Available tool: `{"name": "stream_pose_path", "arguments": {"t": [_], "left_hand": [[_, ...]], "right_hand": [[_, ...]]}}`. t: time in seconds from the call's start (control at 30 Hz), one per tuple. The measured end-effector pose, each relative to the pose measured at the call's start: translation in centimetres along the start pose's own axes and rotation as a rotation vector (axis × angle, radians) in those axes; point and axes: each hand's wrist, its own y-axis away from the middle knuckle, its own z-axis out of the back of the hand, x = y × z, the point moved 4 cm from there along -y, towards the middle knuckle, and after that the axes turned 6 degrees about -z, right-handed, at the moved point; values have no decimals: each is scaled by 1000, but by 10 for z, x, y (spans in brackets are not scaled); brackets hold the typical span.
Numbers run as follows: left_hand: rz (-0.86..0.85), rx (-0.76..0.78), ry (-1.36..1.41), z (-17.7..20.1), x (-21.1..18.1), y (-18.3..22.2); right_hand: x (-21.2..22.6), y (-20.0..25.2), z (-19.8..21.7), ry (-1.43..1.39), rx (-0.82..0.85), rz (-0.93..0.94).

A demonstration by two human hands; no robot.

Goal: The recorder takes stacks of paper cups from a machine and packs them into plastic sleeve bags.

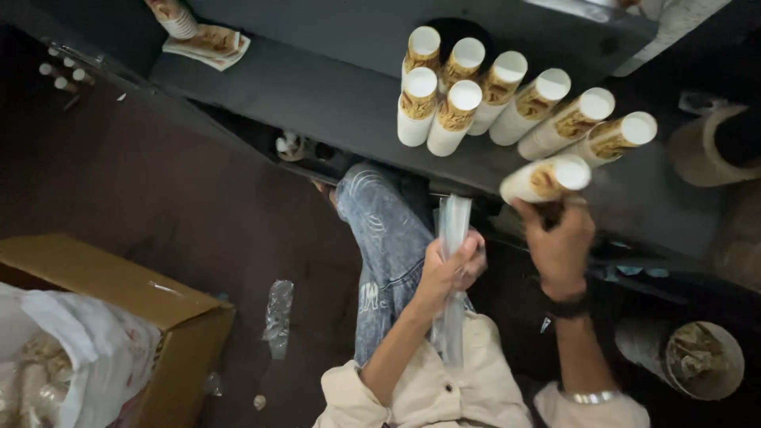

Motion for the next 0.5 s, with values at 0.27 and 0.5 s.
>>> {"name": "stream_pose_path", "arguments": {"t": [0.27, 0.5], "left_hand": [[16, -33, 64, 7, 0, -1], [30, -12, 56, 3, -3, 1]], "right_hand": [[37, -40, -63, 38, 42, 82], [70, -22, 8, 34, 77, 187]]}}
